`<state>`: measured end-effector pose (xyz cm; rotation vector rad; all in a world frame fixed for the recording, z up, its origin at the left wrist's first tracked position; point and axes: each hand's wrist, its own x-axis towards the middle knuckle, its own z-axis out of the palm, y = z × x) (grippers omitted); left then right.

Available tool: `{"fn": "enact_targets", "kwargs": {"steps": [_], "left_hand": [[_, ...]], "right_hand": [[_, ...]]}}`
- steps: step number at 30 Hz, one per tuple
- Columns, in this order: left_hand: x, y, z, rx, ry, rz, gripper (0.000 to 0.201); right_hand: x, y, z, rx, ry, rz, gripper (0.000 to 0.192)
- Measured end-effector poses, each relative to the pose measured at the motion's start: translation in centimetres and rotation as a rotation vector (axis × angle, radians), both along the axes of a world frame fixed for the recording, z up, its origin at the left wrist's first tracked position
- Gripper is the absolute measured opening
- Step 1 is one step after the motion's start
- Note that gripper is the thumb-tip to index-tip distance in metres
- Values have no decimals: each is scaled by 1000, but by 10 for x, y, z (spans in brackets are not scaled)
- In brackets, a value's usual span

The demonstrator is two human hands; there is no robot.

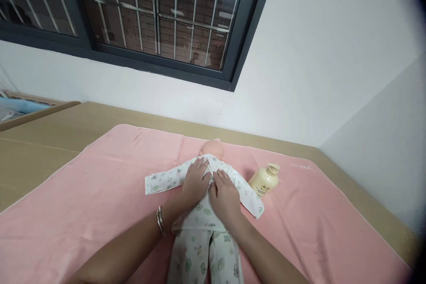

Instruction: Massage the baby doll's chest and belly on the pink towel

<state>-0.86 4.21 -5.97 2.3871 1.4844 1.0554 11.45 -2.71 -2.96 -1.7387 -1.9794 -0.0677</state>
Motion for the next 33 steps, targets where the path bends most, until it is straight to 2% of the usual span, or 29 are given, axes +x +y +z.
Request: {"fn": "enact_targets", "kwargs": {"steps": [3,5,8,11,15,20,25,33], "left_hand": [[-4,11,-5,31,-11,36,42],[-3,10,-6,70,4,39,42],[3,-3,-4,85,31,53,42],[9,-21,1,52,36,66,43],[13,-35,7,26,28,53,45],[6,-24,11,47,10,23,43],[-3,-8,7,34,-24,-53,41],[-2,-7,-4,51,-93,-49,41]], "right_hand": [[-4,-8,3,-18,3,-13,44],[-3,-7,6,-37,24,-22,42],[5,2,12,-69,76,-10,40],[17,16,17,-103,151,62,39],[22,30,10,-90,180,115,41],[12,23,-9,-15,78,52,47],[6,10,-11,27,-9,31,47],[8,15,-18,4,143,51,50]]}}
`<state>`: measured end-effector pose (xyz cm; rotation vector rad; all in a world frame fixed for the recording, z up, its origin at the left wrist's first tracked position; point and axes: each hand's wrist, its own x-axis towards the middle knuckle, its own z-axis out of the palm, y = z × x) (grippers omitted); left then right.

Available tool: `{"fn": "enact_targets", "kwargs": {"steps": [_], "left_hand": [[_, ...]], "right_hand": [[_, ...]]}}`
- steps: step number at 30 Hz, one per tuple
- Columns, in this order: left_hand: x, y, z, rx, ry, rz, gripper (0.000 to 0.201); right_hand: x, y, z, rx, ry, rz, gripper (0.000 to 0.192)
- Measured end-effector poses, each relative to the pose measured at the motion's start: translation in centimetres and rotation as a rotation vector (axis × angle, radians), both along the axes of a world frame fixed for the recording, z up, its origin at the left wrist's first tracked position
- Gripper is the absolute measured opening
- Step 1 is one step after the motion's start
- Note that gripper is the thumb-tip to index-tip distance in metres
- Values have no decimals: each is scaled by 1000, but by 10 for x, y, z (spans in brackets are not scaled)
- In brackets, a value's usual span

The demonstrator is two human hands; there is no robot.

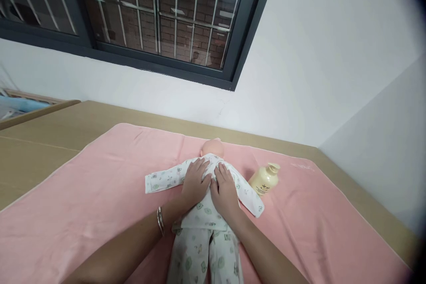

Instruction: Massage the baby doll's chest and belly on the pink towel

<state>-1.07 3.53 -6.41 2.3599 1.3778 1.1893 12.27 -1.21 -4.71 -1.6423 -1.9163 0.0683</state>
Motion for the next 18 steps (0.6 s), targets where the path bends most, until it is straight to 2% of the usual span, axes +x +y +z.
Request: {"fn": "enact_targets", "kwargs": {"steps": [18], "left_hand": [[0,-1,2,-4,7,2,41]], "right_hand": [[0,0,-1,19,7,1,50]]}}
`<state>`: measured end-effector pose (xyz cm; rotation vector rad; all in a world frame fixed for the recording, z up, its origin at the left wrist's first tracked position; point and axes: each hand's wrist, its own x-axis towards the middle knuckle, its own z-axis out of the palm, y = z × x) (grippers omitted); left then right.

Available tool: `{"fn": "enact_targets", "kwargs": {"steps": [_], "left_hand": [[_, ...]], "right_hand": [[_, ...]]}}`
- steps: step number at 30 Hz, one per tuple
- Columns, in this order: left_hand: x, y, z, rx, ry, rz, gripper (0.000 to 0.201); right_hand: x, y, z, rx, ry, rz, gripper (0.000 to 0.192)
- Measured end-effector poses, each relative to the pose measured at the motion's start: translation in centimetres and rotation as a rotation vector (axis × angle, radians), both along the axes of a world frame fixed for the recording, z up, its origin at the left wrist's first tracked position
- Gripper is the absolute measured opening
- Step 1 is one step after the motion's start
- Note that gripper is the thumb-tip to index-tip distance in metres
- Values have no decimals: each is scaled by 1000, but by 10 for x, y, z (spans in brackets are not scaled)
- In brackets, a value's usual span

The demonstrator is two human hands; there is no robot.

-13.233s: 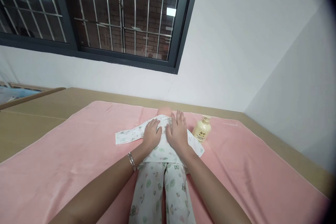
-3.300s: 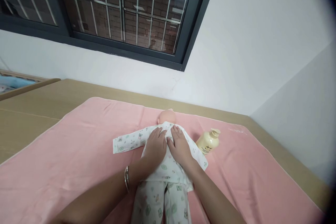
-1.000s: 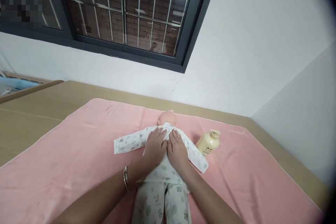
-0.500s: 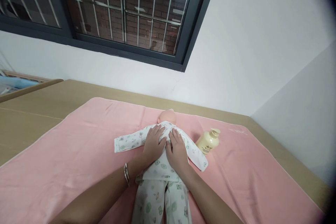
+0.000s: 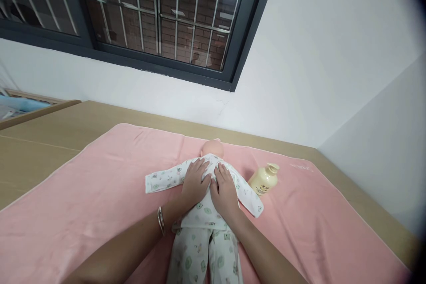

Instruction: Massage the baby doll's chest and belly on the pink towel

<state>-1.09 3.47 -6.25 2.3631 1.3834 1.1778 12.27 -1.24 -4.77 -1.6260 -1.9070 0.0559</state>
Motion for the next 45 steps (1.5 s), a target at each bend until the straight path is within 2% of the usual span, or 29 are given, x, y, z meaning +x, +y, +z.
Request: {"fn": "enact_targets", "kwargs": {"steps": [45], "left_hand": [[-1,6,-9,59,-29,11,40]], "right_hand": [[-1,-2,0,15,-22,3,49]]}}
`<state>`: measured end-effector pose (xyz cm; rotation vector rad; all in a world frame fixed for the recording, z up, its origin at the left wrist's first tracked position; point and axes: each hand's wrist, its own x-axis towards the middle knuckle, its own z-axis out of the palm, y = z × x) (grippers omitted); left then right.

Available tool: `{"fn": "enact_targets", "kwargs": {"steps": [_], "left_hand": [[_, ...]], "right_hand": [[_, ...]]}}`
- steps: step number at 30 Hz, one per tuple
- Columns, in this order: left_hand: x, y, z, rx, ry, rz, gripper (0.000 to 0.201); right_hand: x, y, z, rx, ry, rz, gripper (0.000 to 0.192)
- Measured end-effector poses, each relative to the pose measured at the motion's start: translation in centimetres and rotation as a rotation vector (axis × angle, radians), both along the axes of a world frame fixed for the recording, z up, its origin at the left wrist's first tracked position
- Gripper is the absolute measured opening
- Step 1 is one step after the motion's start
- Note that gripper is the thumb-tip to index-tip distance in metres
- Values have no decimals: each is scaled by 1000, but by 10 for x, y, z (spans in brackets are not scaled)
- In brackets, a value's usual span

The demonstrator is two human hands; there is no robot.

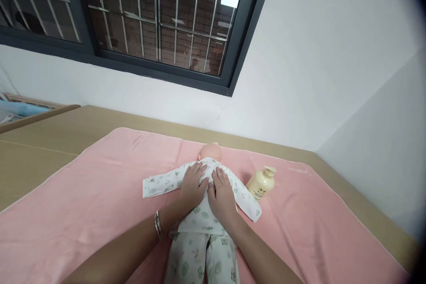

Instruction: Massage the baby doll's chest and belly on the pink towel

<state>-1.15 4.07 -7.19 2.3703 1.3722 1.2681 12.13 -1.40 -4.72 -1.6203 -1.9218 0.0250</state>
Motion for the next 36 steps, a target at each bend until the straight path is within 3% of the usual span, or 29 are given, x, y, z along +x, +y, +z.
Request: {"fn": "enact_targets", "kwargs": {"steps": [12,24,29,36], "left_hand": [[0,-1,3,-16,5,4,40],[8,-38,7,-23,89,96,41],[6,-29,6,-53,86,77,42],[-4,2,14,-134,153,-15,43]], "right_hand": [[0,0,-1,5,17,3,48],[16,18,6,-65,53,34,51],[10,11,6,-61,-24,6,50],[-9,-9,3,-3,-200,-116,44]]}}
